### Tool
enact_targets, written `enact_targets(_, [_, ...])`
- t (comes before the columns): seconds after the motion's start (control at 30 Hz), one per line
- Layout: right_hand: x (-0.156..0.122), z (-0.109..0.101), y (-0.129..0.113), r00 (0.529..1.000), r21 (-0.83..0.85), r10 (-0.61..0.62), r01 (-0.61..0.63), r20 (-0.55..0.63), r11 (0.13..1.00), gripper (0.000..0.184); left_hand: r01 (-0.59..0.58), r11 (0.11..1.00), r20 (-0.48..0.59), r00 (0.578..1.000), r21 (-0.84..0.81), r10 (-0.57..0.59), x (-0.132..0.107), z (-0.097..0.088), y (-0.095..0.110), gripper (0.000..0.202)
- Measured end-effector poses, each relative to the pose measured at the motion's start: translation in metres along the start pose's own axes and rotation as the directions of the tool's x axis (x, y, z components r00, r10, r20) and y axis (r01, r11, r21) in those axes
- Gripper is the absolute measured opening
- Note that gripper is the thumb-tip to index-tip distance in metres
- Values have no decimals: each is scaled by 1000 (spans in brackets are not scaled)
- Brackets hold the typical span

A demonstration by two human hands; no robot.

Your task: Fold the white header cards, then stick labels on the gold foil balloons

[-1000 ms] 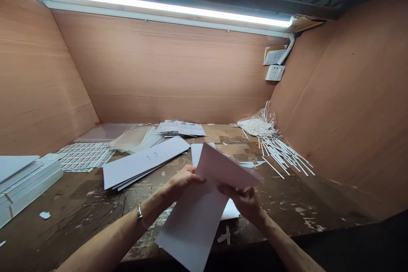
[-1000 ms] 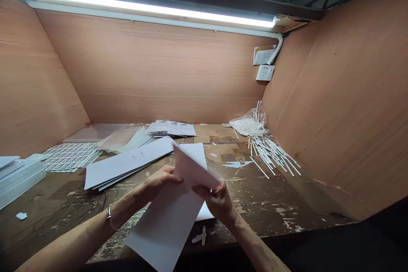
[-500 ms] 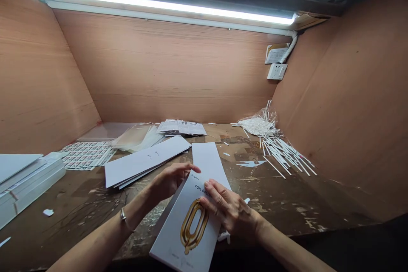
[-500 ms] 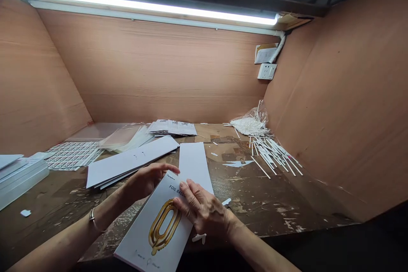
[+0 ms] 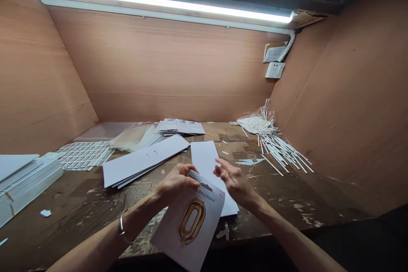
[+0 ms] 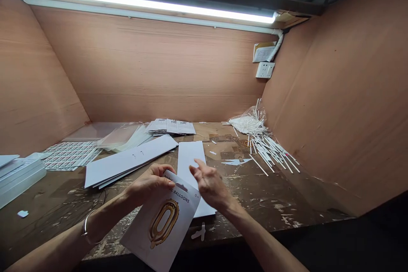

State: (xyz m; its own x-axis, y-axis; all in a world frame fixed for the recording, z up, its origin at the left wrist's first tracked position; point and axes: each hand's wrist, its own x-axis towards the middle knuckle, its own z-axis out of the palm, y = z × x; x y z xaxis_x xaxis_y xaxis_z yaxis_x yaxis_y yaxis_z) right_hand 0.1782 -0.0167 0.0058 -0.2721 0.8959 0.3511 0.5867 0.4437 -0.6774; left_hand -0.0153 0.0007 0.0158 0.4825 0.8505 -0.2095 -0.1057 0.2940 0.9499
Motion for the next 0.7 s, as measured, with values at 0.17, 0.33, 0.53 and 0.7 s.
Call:
enact_targets(0.17, [11, 56, 1, 999, -357, 40, -35, 6, 934, 35, -76, 961, -140, 983, 265, 116, 4, 6, -6, 10])
enact_targets(0.33, [21, 81, 13, 993, -543, 101, -55, 54, 838, 30, -55, 817, -283, 923, 573, 260, 17, -4, -22, 9])
enact_targets(0.53, [23, 68, 18, 992, -201, 125, -116, 30, 973, 27, -64, 998, -157, 985, 20, 67, 23, -12, -26, 19])
enact_targets(0.7, [21, 59, 16, 993, 403, 116, -121, 36, 907, 35, -84, 983, -46, 996, -162, 78, 18, -7, -23, 24])
